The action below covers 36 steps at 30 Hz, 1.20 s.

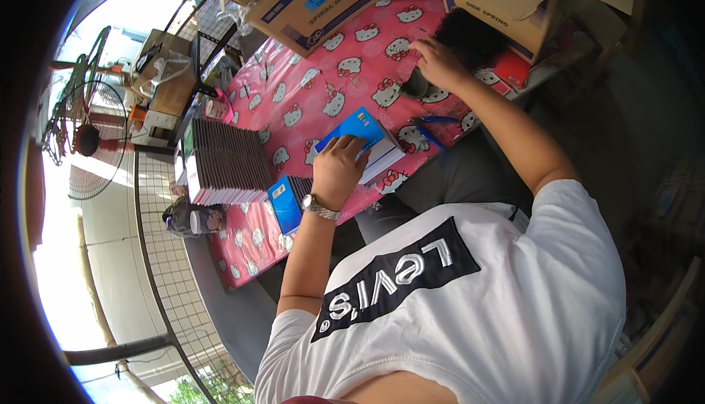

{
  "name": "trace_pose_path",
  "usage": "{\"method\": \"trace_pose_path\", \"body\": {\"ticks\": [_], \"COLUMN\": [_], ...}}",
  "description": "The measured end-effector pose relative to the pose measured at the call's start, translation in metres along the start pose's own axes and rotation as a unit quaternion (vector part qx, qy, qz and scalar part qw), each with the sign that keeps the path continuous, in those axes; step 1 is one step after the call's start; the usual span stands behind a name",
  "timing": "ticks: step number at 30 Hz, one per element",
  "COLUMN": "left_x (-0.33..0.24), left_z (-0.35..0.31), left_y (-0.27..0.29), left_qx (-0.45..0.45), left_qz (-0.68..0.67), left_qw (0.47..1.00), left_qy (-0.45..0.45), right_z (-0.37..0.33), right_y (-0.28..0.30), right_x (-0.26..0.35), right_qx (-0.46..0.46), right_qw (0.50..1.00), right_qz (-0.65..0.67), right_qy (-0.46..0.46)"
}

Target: The person assembles spiral notebooks by threading a metal coil binder through the pre-punched holes in a notebook cover and several pages by hand.

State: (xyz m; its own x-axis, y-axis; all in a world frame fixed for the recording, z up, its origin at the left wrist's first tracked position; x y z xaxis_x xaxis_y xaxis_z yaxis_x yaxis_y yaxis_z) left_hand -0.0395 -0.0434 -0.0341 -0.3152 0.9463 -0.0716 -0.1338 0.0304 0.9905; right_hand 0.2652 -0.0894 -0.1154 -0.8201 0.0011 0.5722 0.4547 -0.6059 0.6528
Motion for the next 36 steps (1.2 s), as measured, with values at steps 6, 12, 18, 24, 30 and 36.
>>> {"method": "trace_pose_path", "body": {"ticks": [6, 12, 18, 24, 30, 36], "left_x": [0.001, 0.020, 0.023, 0.024, 0.025, 0.028], "left_z": [0.013, 0.016, 0.019, 0.022, 0.027, 0.031], "left_y": [0.010, 0.012, 0.013, 0.035, 0.020, 0.021], "left_qx": [0.002, 0.028, 0.037, -0.069, -0.174, -0.176], "left_qz": [-0.018, -0.139, -0.141, -0.094, -0.017, -0.009], "left_qw": [0.999, 0.989, 0.988, 0.993, 0.984, 0.984], "left_qy": [-0.049, -0.042, -0.059, -0.026, -0.012, -0.014], "right_z": [-0.060, -0.080, -0.091, -0.074, -0.039, -0.020], "right_y": [-0.003, -0.018, -0.026, -0.002, 0.015, 0.016], "right_x": [0.049, 0.073, 0.093, 0.131, 0.144, 0.151], "right_qx": [0.055, 0.122, 0.146, 0.037, -0.029, -0.007], "right_qw": [0.955, 0.928, 0.859, 0.953, 0.983, 0.989], "right_qz": [0.258, 0.298, 0.415, 0.298, 0.165, 0.100], "right_qy": [-0.136, -0.185, -0.262, -0.038, 0.070, 0.113]}}
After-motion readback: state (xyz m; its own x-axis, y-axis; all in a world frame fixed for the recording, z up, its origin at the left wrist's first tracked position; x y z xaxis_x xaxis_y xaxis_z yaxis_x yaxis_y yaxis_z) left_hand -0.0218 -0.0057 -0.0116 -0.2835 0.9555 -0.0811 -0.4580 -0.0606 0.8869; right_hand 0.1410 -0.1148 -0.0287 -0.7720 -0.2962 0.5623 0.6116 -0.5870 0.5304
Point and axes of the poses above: each hand's wrist, its own z-axis towards the middle knuckle, its own y-axis out of the back of the hand, x = y × z, the point moved 3 cm from there along z, towards the middle knuckle, and after that the axes turned 4 degrees about x, right-handed, at the moved point
